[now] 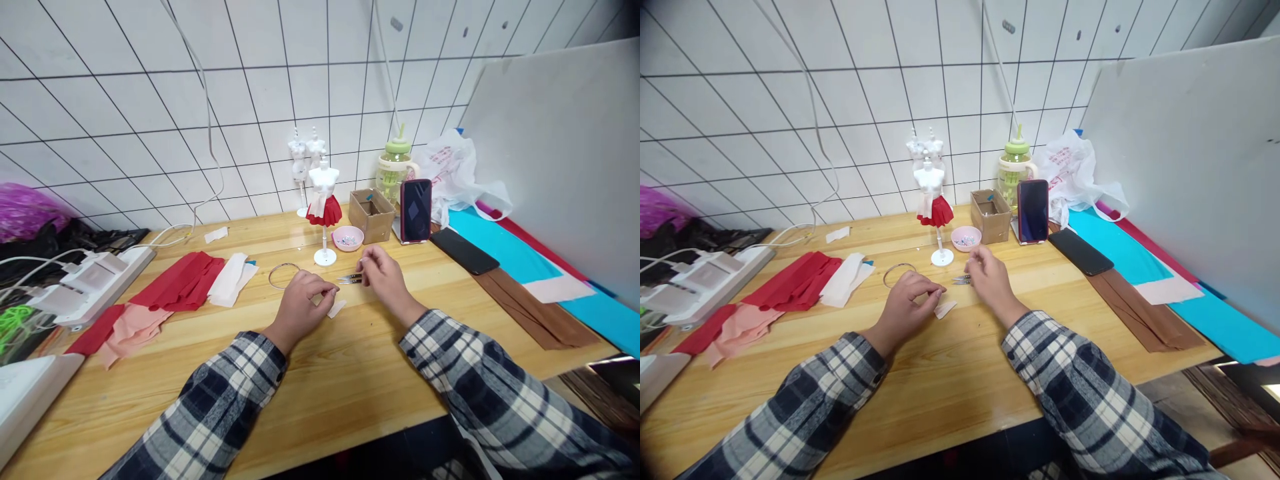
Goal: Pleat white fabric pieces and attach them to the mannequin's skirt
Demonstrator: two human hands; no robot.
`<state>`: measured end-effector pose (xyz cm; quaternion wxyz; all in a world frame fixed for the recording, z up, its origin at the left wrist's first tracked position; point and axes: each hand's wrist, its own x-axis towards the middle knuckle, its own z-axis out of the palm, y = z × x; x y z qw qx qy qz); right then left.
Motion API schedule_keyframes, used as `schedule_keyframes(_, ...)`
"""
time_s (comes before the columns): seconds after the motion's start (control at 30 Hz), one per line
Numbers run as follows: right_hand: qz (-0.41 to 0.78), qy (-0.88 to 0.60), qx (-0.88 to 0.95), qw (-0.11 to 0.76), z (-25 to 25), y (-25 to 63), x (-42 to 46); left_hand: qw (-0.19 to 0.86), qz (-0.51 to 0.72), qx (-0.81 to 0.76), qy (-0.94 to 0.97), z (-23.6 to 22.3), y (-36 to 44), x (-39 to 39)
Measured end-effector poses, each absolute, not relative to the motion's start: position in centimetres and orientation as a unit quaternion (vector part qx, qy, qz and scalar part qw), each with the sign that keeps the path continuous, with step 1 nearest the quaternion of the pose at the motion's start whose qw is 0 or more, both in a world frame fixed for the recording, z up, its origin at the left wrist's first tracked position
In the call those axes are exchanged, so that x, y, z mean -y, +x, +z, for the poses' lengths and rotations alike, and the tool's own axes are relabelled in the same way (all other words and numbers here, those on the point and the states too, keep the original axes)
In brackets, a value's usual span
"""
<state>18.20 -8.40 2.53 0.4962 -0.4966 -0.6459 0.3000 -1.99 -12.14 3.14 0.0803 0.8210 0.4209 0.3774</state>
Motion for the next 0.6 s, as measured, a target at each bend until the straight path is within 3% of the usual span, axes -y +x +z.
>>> schedule_keyframes(0.17, 0.161, -0.520, 0.650, 0.531, 5.2, 20.5, 5.3, 0.082, 0.372, -0.425, 0.821, 2.7, -2.5, 11.4)
schedule_keyframes(0.37, -0.053, -0.601, 0.681, 0.415, 8.2, 23.4, -1.2, 0.074, 0.381, -0.432, 0.814, 2.5, -2.9, 10.8)
schedule_keyframes(0.6, -0.072, -0.606, 0.722, 0.327, 8.1, 25.3, -4.8, 0.074, 0.389, -0.414, 0.820, 2.4, -2.9, 11.0)
